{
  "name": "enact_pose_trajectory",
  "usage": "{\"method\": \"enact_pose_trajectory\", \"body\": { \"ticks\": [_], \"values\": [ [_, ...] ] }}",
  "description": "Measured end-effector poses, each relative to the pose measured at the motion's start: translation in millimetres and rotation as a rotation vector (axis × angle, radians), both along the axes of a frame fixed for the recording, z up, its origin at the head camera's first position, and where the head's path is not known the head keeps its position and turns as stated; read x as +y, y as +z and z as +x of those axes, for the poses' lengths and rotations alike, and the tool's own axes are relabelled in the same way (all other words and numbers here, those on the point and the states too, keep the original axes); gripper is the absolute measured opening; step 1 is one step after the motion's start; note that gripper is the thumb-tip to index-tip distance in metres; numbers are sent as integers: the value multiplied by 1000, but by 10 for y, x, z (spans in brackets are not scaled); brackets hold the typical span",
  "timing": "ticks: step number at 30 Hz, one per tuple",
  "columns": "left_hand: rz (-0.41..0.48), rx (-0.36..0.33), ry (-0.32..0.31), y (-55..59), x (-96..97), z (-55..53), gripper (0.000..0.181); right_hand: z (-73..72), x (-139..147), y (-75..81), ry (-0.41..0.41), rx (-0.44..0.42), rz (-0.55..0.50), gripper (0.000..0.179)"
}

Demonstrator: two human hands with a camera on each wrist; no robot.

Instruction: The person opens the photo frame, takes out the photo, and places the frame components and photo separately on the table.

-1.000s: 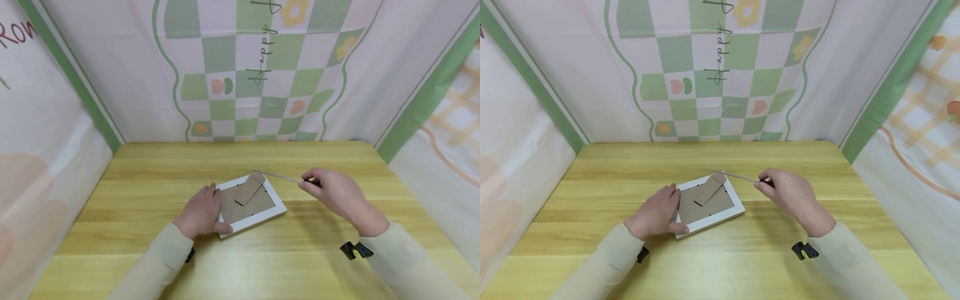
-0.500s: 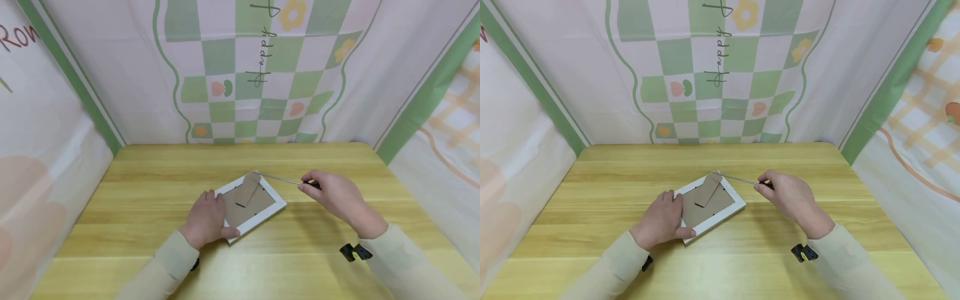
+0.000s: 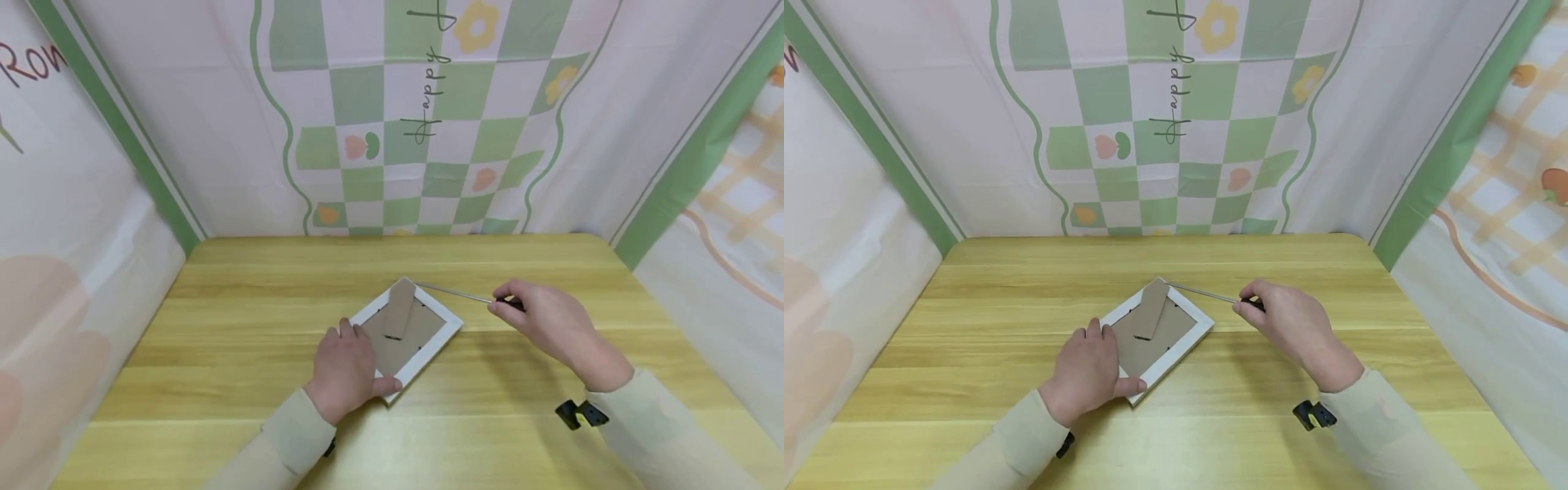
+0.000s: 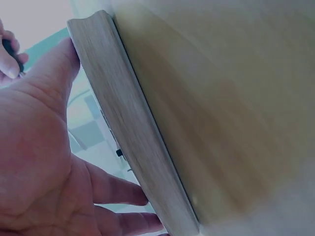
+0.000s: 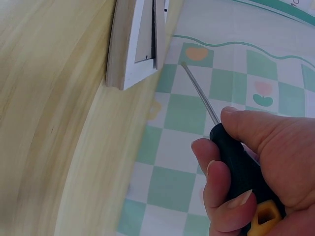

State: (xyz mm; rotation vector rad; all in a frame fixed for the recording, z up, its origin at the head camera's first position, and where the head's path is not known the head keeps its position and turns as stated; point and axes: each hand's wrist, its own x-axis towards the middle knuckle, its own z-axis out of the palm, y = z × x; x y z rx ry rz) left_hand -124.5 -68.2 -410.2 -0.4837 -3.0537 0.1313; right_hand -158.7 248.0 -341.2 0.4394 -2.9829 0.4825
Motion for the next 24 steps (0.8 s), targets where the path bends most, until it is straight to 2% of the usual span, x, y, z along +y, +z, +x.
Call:
{"method": "enact_pose_trajectory", "body": {
  "ticks": [5, 9, 15, 19, 24],
  "values": [
    [-15, 26, 3, 3, 15, 59, 118, 4, -3, -4, -1, 3, 3, 25],
    [-18, 64, -3, 21, 20, 96, 111, 2, -2, -8, 0, 10, 8, 24],
    [-3, 39, 37, 41, 52, 131, 104, 2, 0, -15, -2, 9, 8, 23],
    [-37, 40, 65, 44, 85, 166, 101, 2, 0, -17, -5, 5, 11, 23],
    [-85, 65, 69, 36, 109, 210, 92, -5, 4, -25, -5, 6, 13, 23]
  ]
}}
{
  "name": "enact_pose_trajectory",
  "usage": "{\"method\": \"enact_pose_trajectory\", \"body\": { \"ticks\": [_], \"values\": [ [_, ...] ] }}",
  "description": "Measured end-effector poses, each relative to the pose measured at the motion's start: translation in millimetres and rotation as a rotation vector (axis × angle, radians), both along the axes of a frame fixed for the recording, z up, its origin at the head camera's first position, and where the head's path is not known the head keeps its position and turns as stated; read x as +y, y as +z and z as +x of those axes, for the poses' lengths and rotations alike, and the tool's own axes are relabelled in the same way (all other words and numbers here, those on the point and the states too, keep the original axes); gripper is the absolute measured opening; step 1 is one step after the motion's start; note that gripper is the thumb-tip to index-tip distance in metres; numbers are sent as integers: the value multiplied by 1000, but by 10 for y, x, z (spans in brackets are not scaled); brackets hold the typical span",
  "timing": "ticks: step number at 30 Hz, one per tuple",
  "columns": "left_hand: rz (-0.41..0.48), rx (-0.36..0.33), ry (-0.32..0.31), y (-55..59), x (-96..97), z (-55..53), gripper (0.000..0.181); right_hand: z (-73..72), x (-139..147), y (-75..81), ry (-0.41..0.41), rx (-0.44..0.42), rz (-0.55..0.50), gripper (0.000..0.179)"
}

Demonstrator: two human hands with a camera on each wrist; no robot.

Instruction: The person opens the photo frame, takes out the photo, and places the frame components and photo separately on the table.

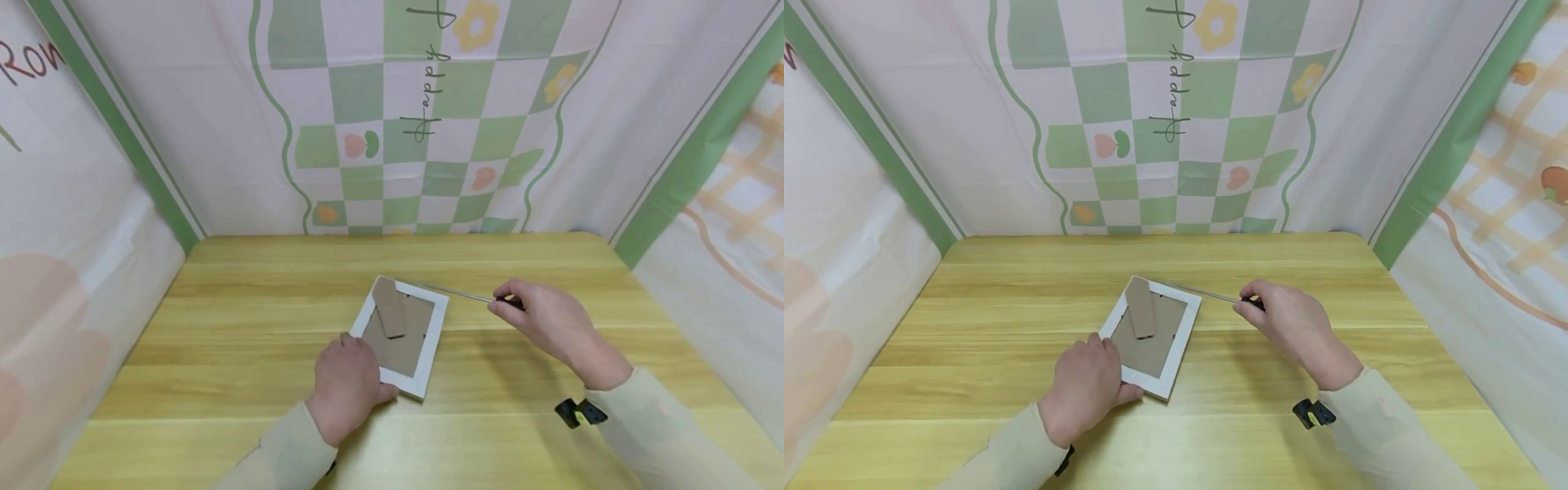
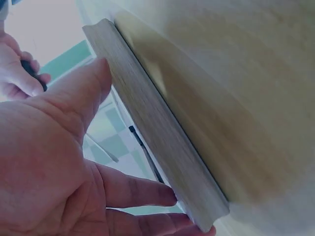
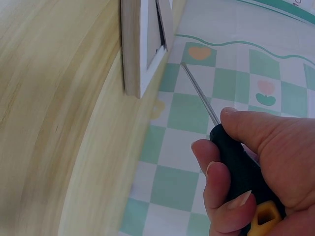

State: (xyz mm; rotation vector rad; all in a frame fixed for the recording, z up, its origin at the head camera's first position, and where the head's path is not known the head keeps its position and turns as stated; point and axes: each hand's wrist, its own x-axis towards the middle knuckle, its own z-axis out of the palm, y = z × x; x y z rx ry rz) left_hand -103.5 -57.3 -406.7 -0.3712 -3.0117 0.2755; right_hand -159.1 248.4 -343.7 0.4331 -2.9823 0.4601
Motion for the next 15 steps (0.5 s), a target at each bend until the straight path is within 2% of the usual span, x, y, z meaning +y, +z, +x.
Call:
{"method": "enact_pose_trajectory", "body": {
  "ticks": [2, 6, 9, 12, 15],
  "values": [
    [-5, -5, 0, 4, 11, 9, 89, -4, 2, -2, 2, 0, -1, 23],
    [47, -57, 28, 24, 24, 7, 83, -7, -2, -2, 4, -4, -3, 24],
    [106, -48, 19, 29, 4, -12, 85, -7, -3, -4, 5, 0, -5, 24],
    [145, -24, -57, 28, -32, -70, 95, -6, -3, -9, 6, 5, -1, 23],
    [201, -37, -151, 11, -58, -150, 104, -6, -6, -18, 11, 8, -3, 23]
  ]
}}
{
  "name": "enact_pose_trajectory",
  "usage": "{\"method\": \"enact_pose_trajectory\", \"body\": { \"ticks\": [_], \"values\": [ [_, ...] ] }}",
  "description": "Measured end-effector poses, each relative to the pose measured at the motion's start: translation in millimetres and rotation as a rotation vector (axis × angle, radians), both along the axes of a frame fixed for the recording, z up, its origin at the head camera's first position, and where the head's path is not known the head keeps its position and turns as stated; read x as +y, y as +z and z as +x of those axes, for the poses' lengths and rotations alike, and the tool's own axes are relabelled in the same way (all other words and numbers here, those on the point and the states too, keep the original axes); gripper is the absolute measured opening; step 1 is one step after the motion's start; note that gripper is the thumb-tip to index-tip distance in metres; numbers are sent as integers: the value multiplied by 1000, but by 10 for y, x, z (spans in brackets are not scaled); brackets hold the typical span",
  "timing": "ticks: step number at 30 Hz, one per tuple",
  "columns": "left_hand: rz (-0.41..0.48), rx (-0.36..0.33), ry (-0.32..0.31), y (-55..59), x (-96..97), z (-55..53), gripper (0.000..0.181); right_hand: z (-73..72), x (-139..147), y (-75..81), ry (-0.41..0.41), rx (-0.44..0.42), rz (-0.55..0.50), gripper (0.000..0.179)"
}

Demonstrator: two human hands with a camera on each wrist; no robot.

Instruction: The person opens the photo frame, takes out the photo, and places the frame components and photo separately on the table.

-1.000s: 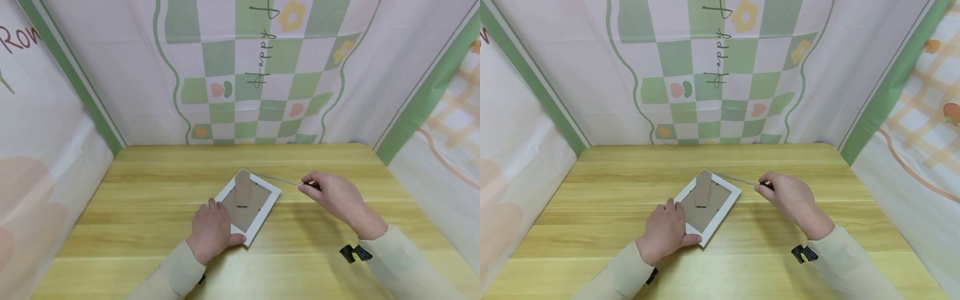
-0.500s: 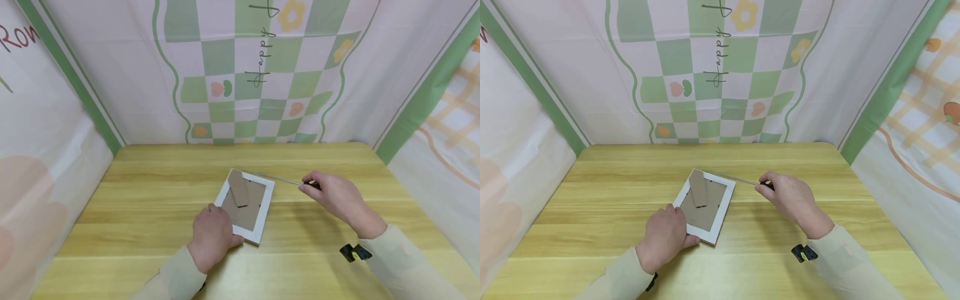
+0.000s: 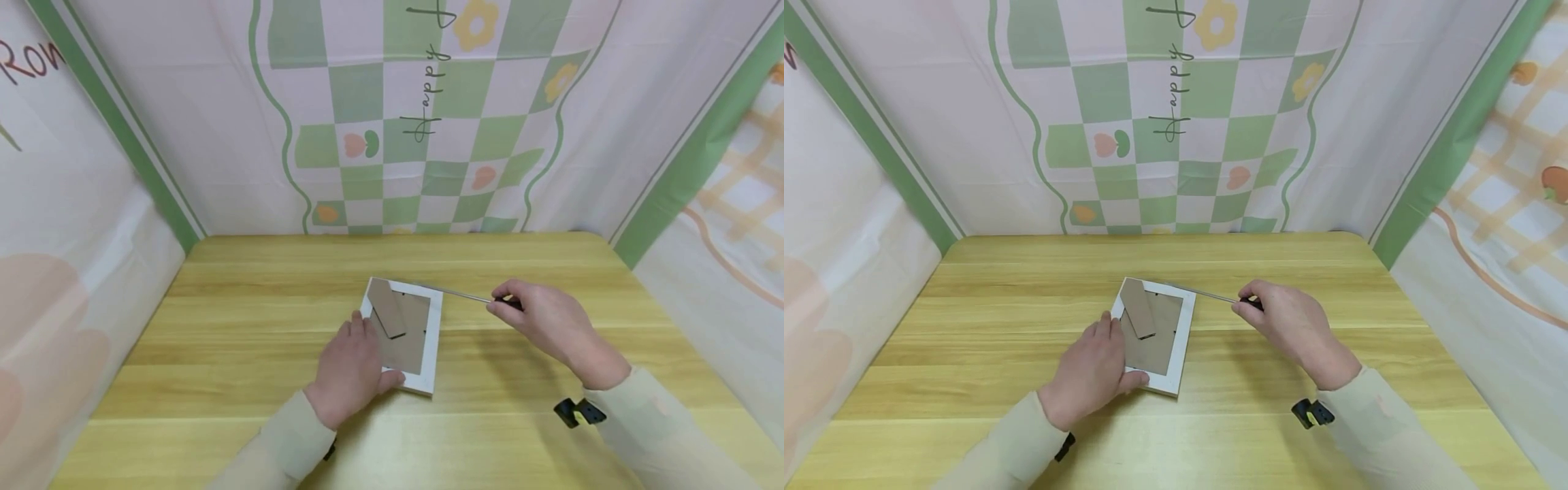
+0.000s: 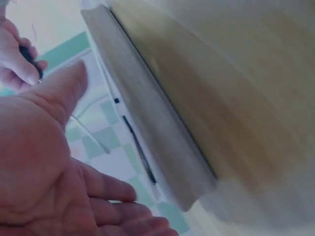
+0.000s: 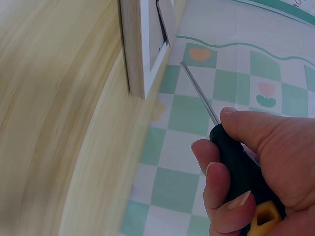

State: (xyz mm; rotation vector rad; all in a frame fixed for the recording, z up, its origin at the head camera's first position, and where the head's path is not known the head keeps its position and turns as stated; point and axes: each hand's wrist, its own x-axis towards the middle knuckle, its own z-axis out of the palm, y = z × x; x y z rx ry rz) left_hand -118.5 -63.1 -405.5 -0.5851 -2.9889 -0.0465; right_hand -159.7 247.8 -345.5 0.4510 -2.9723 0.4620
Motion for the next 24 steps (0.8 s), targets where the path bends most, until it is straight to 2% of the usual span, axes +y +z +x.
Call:
{"method": "enact_pose_trajectory", "body": {
  "ticks": [3, 6, 11, 17, 24],
  "values": [
    [40, -39, -55, -29, -8, -63, 104, 1, -9, -12, 9, 2, -5, 23],
    [30, -52, -62, -54, -2, -84, 104, 2, -17, -20, 12, 5, -7, 23],
    [-37, -24, -3, -56, 48, -41, 109, -3, -30, -24, 13, 16, 4, 24],
    [-54, 54, 84, -53, 124, 72, 107, -2, -58, -21, 22, 13, 19, 28],
    [-62, 40, 147, -34, 181, 151, 108, 10, -87, -20, 38, 18, 34, 28]
  ]
}}
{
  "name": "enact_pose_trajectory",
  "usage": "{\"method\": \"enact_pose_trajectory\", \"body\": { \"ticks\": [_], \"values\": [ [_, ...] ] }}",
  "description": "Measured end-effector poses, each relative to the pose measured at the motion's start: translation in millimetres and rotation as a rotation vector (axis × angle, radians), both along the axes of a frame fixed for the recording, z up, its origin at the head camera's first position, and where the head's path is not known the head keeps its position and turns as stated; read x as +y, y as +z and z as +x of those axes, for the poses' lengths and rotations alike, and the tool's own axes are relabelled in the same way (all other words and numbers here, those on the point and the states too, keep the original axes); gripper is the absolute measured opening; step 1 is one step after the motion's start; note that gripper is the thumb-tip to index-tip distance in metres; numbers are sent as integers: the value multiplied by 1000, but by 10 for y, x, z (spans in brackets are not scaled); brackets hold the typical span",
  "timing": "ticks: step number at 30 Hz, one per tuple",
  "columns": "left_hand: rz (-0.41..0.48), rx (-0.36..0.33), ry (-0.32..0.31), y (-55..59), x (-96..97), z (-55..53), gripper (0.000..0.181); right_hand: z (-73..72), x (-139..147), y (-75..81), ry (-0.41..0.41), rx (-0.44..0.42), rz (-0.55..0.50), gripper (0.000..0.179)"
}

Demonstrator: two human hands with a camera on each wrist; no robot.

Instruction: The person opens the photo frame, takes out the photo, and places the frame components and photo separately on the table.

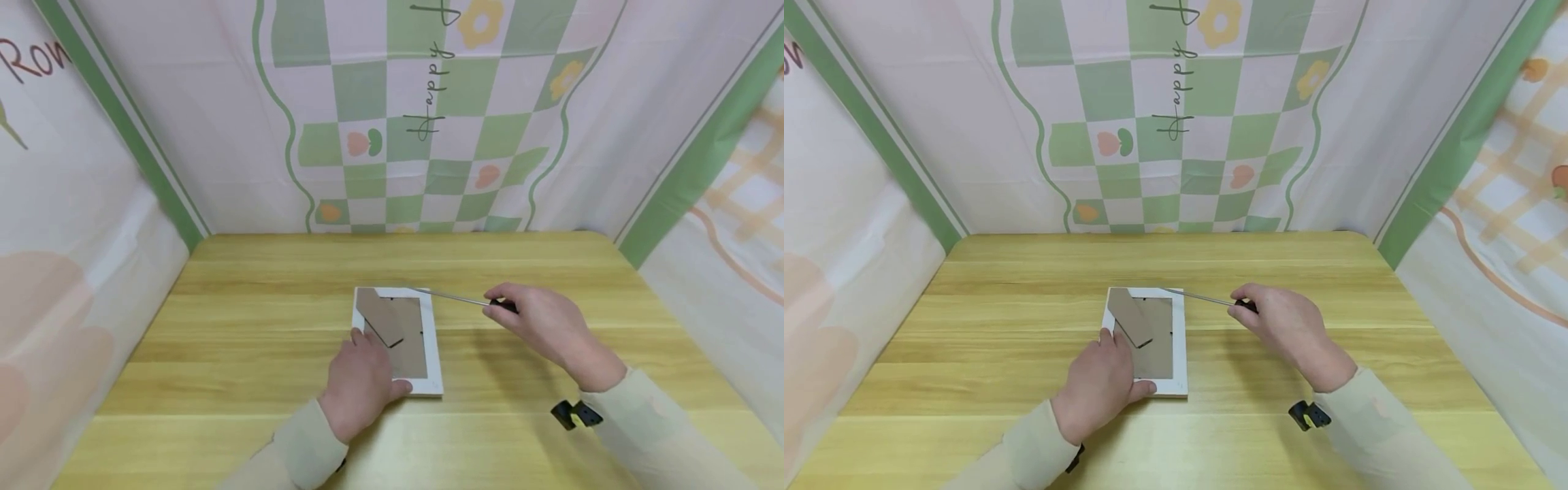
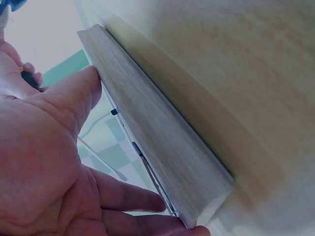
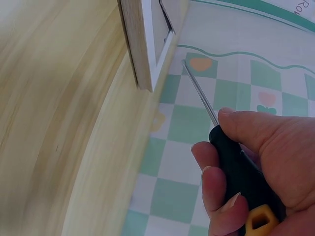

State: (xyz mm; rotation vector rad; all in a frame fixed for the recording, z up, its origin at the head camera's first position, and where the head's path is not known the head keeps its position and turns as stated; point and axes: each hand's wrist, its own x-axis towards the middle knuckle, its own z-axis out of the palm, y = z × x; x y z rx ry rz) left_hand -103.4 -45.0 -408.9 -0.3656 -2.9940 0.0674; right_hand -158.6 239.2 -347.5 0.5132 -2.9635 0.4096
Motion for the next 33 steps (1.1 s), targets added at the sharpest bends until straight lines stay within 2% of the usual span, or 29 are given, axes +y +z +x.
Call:
{"method": "enact_pose_trajectory", "body": {
  "ticks": [5, 10, 15, 21, 24, 29, 33],
  "values": [
    [2, -17, 20, -3, 13, 29, 104, 9, -10, -1, 16, 10, 8, 28],
    [100, -101, 44, -11, -35, -40, 110, 16, -26, -10, 32, 25, -1, 26],
    [91, -156, 7, -30, -128, -120, 117, 21, -49, -13, 53, 47, 7, 21],
    [113, -140, -24, -72, -185, -128, 120, 34, -121, -19, 100, 74, 44, 19],
    [119, -151, -25, -76, -196, -148, 122, 42, -177, -41, 135, 119, 68, 17],
    [139, -220, -6, -96, -215, -188, 127, 68, -259, -111, 167, 210, 107, 15],
    [156, -262, -8, -79, -241, -204, 124, 93, -317, -165, 181, 284, 118, 17]
  ]
}}
